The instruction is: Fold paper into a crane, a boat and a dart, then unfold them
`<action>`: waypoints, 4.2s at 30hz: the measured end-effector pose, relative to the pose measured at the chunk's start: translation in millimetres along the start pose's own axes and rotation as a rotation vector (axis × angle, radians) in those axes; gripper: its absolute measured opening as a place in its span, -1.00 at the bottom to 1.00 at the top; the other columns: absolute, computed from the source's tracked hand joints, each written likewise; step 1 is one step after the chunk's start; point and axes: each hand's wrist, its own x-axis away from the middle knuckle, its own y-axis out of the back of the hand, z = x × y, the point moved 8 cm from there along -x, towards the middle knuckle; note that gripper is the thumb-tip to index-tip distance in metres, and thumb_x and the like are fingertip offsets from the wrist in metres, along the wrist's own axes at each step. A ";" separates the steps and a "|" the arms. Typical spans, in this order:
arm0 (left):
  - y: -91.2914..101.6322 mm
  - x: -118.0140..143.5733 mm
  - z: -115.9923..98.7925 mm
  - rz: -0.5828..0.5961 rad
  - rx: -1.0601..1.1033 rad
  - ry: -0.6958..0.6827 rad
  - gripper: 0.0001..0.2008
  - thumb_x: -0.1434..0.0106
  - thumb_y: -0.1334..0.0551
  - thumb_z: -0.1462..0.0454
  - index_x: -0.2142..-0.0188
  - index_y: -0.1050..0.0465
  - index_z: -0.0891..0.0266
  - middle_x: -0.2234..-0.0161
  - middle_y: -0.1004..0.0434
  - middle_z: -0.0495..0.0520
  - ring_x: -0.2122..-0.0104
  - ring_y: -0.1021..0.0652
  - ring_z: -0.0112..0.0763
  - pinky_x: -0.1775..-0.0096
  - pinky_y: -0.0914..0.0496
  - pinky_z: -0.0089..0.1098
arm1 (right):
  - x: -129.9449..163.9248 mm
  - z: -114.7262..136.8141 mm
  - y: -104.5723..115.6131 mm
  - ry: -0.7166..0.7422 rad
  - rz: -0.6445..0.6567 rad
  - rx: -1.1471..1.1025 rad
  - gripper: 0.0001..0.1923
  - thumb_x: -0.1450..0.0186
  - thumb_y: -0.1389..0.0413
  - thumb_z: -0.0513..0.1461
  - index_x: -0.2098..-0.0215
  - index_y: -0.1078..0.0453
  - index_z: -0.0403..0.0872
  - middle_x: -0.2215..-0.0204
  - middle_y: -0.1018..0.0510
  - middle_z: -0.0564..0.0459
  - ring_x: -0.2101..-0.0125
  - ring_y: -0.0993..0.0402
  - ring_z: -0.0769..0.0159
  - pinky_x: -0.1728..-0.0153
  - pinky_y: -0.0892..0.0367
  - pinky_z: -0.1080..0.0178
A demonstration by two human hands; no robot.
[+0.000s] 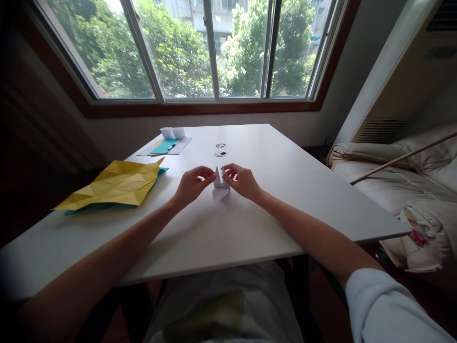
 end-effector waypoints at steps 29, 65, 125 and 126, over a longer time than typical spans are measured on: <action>1.7 -4.0 -6.4 0.028 0.174 0.030 -0.74 -0.08 -0.26 0.13 0.31 -0.47 0.27 0.45 -0.52 0.06 0.41 -0.50 -0.39 0.40 -0.35 -0.43 | 1.8 8.9 -2.0 0.027 0.021 -0.037 -0.82 -0.19 -0.09 -0.16 0.27 -0.39 -0.07 0.45 -0.54 0.06 0.43 -0.43 0.38 0.40 -0.31 0.32; -3.2 -1.6 7.6 0.054 0.467 0.344 -0.83 0.04 -0.26 0.28 0.39 -0.46 0.25 0.54 -0.49 -0.02 0.52 -0.44 -0.50 0.52 -0.22 -0.50 | 3.3 12.9 -8.5 0.032 0.101 -0.045 -0.82 -0.15 -0.14 -0.18 0.27 -0.42 -0.07 0.44 -0.57 0.07 0.43 -0.46 0.38 0.34 -0.33 0.30; -12.3 1.8 6.7 0.187 0.421 0.254 -0.71 -0.02 -0.29 0.08 0.44 -0.52 0.30 0.49 -0.52 0.06 0.46 -0.45 -0.46 0.44 -0.26 -0.44 | 4.1 11.3 -1.6 0.014 0.007 -0.065 -0.76 -0.16 -0.12 -0.09 0.34 -0.45 -0.10 0.48 -0.54 0.06 0.48 -0.39 0.41 0.42 -0.31 0.34; -12.1 1.6 6.1 0.185 0.420 0.248 -0.71 -0.02 -0.29 0.09 0.44 -0.51 0.30 0.49 -0.52 0.06 0.47 -0.45 -0.46 0.44 -0.26 -0.44 | 4.2 11.2 -1.6 0.014 0.007 -0.065 -0.77 -0.17 -0.12 -0.10 0.34 -0.45 -0.10 0.48 -0.54 0.06 0.48 -0.39 0.41 0.41 -0.31 0.33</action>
